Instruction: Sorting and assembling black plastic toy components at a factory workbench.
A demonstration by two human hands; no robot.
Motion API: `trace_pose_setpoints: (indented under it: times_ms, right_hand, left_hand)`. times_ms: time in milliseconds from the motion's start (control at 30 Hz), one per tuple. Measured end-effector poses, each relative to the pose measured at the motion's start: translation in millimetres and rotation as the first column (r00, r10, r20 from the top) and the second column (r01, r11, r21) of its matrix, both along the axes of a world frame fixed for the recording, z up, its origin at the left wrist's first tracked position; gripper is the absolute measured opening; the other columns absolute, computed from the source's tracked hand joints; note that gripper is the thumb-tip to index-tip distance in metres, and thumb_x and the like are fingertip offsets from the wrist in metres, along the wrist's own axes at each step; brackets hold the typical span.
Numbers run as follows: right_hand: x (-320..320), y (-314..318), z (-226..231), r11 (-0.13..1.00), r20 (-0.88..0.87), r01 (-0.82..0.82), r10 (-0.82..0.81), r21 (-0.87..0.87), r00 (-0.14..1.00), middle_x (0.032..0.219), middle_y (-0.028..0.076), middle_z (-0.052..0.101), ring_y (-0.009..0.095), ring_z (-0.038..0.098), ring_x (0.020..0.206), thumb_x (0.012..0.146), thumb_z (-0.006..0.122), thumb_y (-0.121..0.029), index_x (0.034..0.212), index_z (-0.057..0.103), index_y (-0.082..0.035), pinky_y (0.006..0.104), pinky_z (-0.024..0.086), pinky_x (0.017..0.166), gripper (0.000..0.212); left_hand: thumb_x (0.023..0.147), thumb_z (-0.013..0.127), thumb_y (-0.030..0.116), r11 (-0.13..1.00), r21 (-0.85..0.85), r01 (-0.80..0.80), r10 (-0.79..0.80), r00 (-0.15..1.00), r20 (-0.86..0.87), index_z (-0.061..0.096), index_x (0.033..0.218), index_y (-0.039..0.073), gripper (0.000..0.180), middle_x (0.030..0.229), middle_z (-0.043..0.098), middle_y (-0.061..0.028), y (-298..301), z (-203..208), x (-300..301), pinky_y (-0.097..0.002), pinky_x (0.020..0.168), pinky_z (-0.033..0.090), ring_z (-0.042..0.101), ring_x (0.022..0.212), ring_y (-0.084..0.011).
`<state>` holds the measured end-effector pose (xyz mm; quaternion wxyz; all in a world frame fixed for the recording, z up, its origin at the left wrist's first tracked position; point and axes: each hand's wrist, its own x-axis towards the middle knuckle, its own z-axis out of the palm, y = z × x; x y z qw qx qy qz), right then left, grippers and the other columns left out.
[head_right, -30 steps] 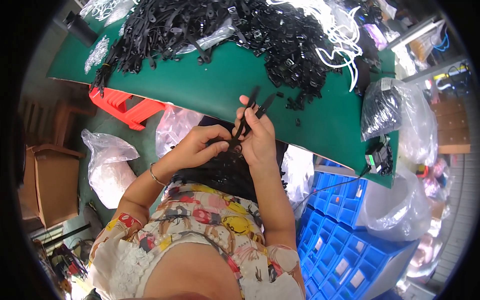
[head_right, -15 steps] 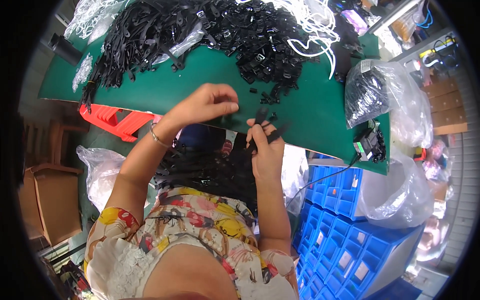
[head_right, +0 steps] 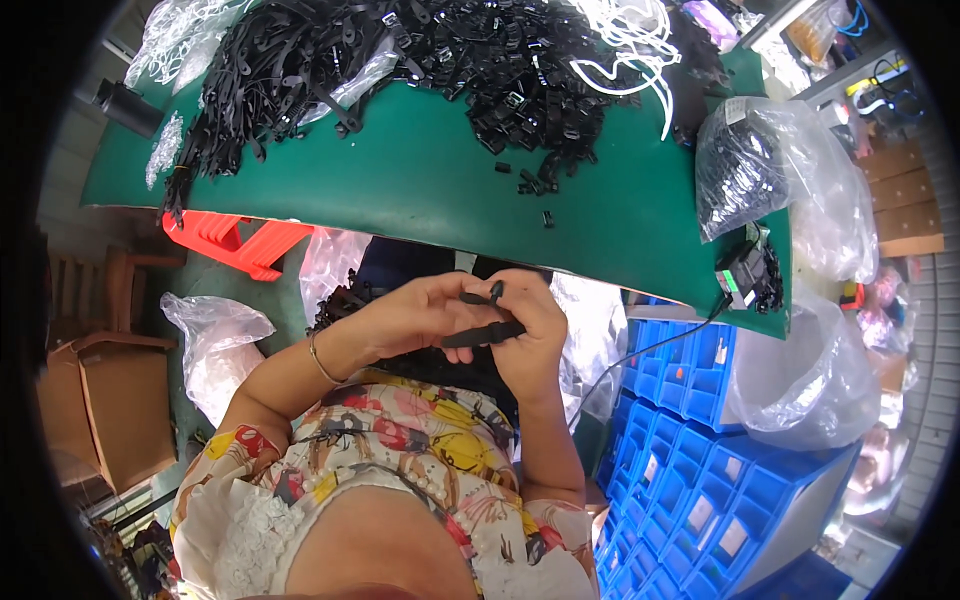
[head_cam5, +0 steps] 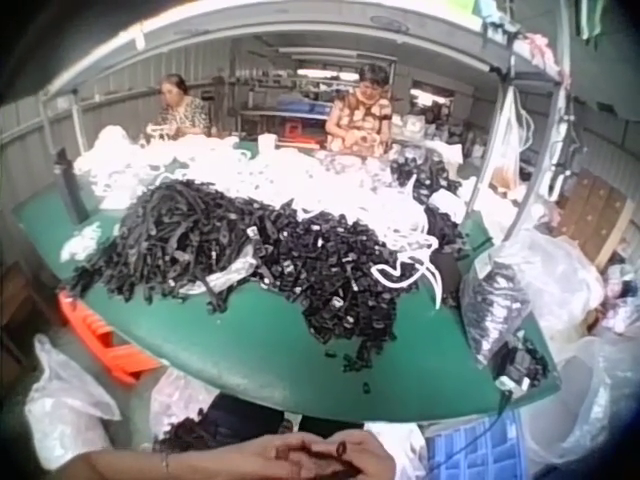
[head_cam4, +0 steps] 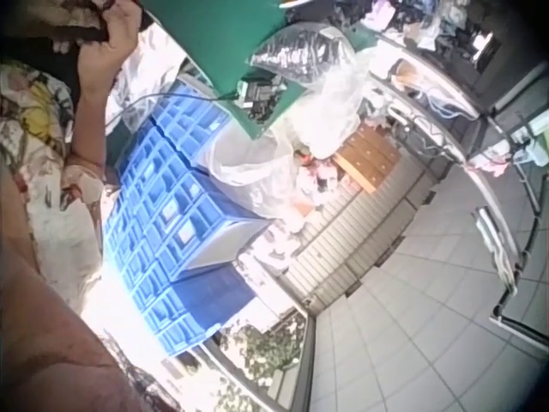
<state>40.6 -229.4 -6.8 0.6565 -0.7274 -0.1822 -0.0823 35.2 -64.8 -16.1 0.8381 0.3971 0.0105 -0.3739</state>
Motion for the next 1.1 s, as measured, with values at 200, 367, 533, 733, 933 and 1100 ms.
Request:
trace_pose_setpoints:
  times_ms: [200,367,533,733,933,1100]
  right_hand:
    - [-8.7,-3.2,7.5,0.983,0.001,-0.080,0.081,-0.164,0.997,0.084,0.006,0.056,0.013,0.057,0.072,0.072,0.065,0.006,0.090,0.066,0.001,0.0235,0.045,0.061,0.019]
    - [-7.5,-7.7,12.9,0.936,0.036,-0.322,0.330,-0.141,0.943,0.084,0.009,0.060,0.015,0.057,0.069,0.069,0.063,0.008,0.095,0.063,0.000,0.0233,0.044,0.060,0.027]
    - [-4.2,-19.5,-18.5,0.830,-0.483,-0.054,0.375,0.555,0.791,0.081,0.007,0.060,0.006,0.041,0.051,0.087,0.044,-0.019,0.098,0.058,0.005,0.0184,0.028,0.045,0.029]
    - [2.7,1.9,-27.9,0.695,-0.462,0.058,0.411,0.717,0.786,0.092,0.008,0.058,0.009,0.044,0.058,0.090,0.049,-0.034,0.116,0.049,0.001,0.0214,0.034,0.049,0.043]
    - [10.6,-14.6,-24.3,0.564,-0.398,0.177,0.297,0.807,0.868,0.062,0.000,0.042,0.010,0.035,0.057,0.095,0.042,-0.030,0.112,0.049,-0.005,0.0252,0.027,0.050,0.031]
    - [5.9,-23.3,-14.8,0.677,-0.332,0.074,0.260,0.732,0.907,0.060,0.001,0.039,0.011,0.037,0.053,0.096,0.041,-0.025,0.112,0.049,-0.001,0.0251,0.031,0.048,0.030]
  left_hand:
    - [0.083,0.053,0.003,0.948,-0.251,-0.196,0.174,0.979,-0.106,0.045,0.120,0.003,0.038,0.101,0.061,-0.0093,-4.2,1.4,-12.3,-0.0268,0.066,0.050,0.061,0.076,-0.0157]
    - [0.090,0.055,0.017,0.947,-0.163,-0.277,0.253,0.955,-0.154,0.051,0.097,0.007,0.013,0.086,0.059,-0.0049,1.4,-0.8,-13.9,-0.0264,0.069,0.049,0.059,0.076,-0.0144]
    - [0.091,0.051,0.012,0.968,0.011,-0.252,0.245,0.949,0.199,0.050,0.094,0.004,0.009,0.082,0.059,-0.0062,2.2,27.3,-17.2,-0.0238,0.066,0.046,0.055,0.069,-0.0111]
    - [0.091,0.051,0.012,0.991,0.106,0.075,-0.099,0.965,0.245,0.051,0.092,0.003,0.009,0.083,0.058,-0.0031,-9.0,17.9,-25.3,-0.0212,0.066,0.044,0.052,0.071,-0.0076]
    - [0.088,0.056,0.015,0.860,0.493,0.131,-0.426,0.717,0.552,0.055,0.091,0.003,0.012,0.080,0.059,-0.0030,-2.1,18.8,2.9,-0.0238,0.062,0.044,0.053,0.069,-0.0091]
    - [0.078,0.063,0.023,0.581,0.500,-0.642,-0.193,0.487,0.852,0.059,0.084,0.004,0.021,0.074,0.062,-0.0112,-14.0,12.6,91.4,-0.0343,0.060,0.047,0.060,0.065,-0.0251]
